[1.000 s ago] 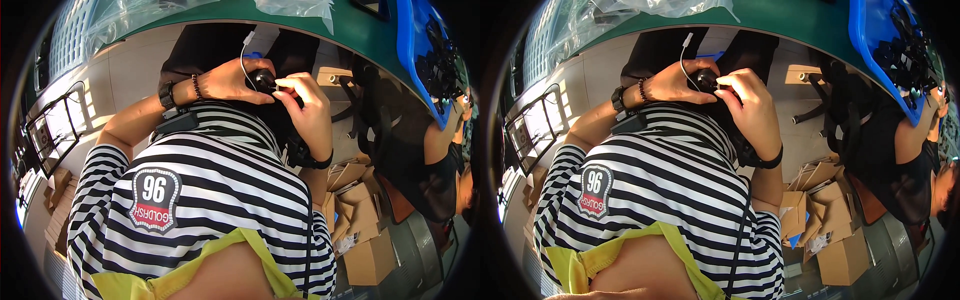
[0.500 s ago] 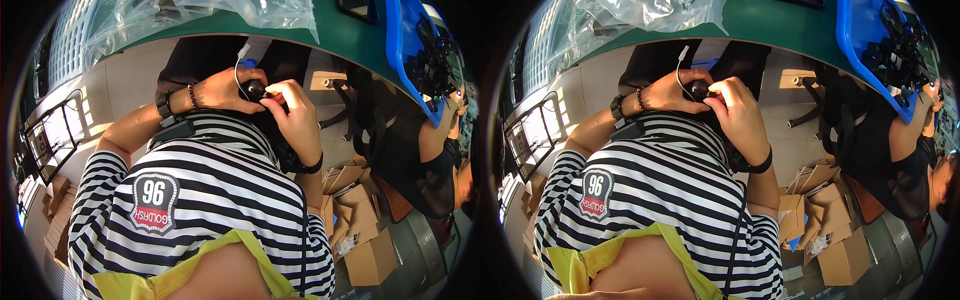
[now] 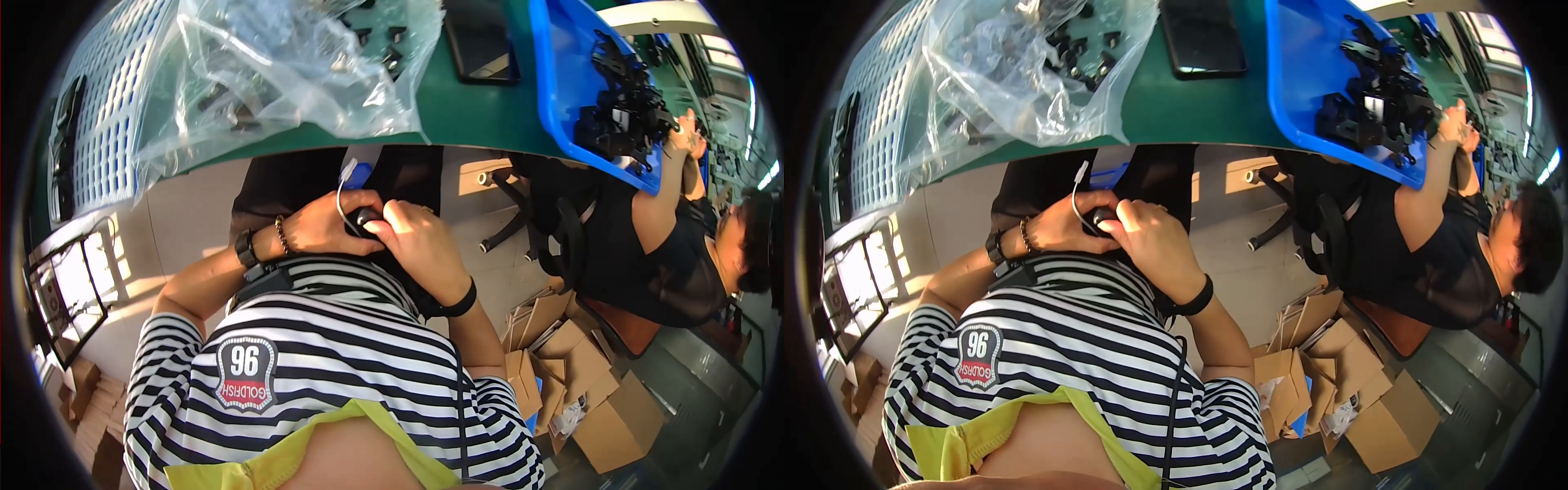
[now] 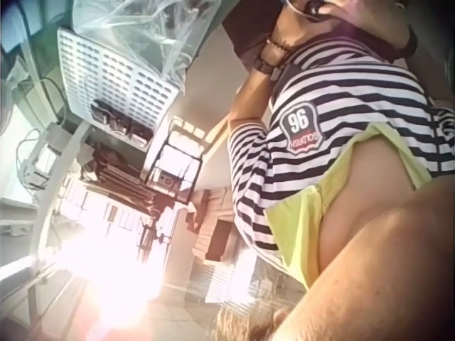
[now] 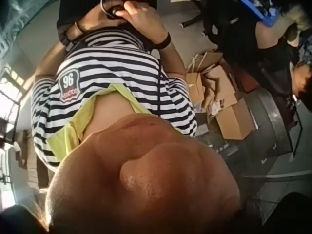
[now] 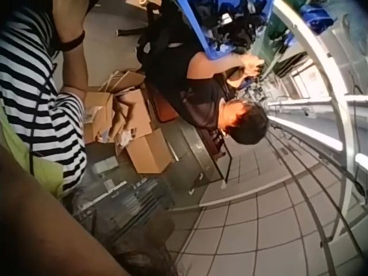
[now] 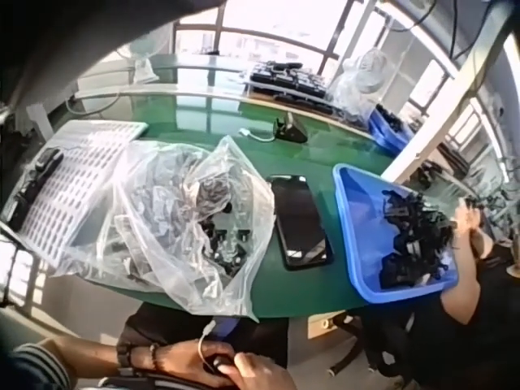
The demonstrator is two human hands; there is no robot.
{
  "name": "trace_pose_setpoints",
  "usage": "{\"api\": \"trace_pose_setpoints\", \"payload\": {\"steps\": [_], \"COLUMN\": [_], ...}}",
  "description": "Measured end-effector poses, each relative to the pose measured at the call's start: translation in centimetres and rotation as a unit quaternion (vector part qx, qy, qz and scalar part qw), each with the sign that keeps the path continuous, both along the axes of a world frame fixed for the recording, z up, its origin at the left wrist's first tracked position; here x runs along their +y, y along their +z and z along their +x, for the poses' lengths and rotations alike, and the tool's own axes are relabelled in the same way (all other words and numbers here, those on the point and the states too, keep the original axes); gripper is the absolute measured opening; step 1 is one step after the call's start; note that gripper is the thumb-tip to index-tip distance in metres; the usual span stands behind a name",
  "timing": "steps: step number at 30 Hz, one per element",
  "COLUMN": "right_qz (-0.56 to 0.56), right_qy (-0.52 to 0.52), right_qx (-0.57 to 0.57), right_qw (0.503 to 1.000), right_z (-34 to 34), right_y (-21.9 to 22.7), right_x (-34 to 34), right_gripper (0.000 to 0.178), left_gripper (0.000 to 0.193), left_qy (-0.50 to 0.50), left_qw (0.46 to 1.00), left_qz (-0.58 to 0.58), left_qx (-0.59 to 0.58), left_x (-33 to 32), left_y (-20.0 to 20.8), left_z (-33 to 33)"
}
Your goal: Assembling small electronic components at a manual workstation.
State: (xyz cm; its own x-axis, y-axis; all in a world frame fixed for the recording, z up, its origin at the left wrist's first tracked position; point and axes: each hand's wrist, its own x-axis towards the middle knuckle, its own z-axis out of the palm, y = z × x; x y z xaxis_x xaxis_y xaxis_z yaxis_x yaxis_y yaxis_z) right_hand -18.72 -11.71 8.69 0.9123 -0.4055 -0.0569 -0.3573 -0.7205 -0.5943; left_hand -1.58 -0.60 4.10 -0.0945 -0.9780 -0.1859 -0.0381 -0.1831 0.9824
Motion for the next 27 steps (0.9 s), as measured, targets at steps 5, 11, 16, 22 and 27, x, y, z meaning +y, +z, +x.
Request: {"api": "trace_pose_setpoints", "payload": {"steps": [5,11,16,22,27], "right_qz": [-0.098,-0.179,-0.145,-0.082,0.041], "right_qy": [0.033,-0.008,-0.086,-0.054,0.029], "right_qx": [0.009,-0.014,-0.062,-0.112,-0.12], "right_qw": [0.995,0.984,0.984,0.989,0.991], "right_z": [-0.6,-0.1,0.7,1.0,-0.3], "right_y": [-1.9,-2.2,-1.9,-1.4,-1.5], "right_x": [0.7,2.2,2.8,2.0,0.9], "right_gripper": [0.026,0.024,0.02,0.016,0.018], "left_gripper": [0.042,0.039,0.044,0.039,0.042], "left_qy": [-0.011,-0.002,-0.003,0.037,0.016], "left_qw": [0.999,0.999,1.0,0.999,0.997], "left_qz": [-0.031,-0.027,-0.004,0.023,0.005], "left_qx": [0.015,-0.02,-0.012,-0.029,-0.076], "left_x": [0.6,0.7,0.6,0.8,1.1], "left_y": [-0.2,-0.5,0.2,-0.2,-0.8], "left_z": [-0.3,-0.6,-0.3,0.3,0.5]}}
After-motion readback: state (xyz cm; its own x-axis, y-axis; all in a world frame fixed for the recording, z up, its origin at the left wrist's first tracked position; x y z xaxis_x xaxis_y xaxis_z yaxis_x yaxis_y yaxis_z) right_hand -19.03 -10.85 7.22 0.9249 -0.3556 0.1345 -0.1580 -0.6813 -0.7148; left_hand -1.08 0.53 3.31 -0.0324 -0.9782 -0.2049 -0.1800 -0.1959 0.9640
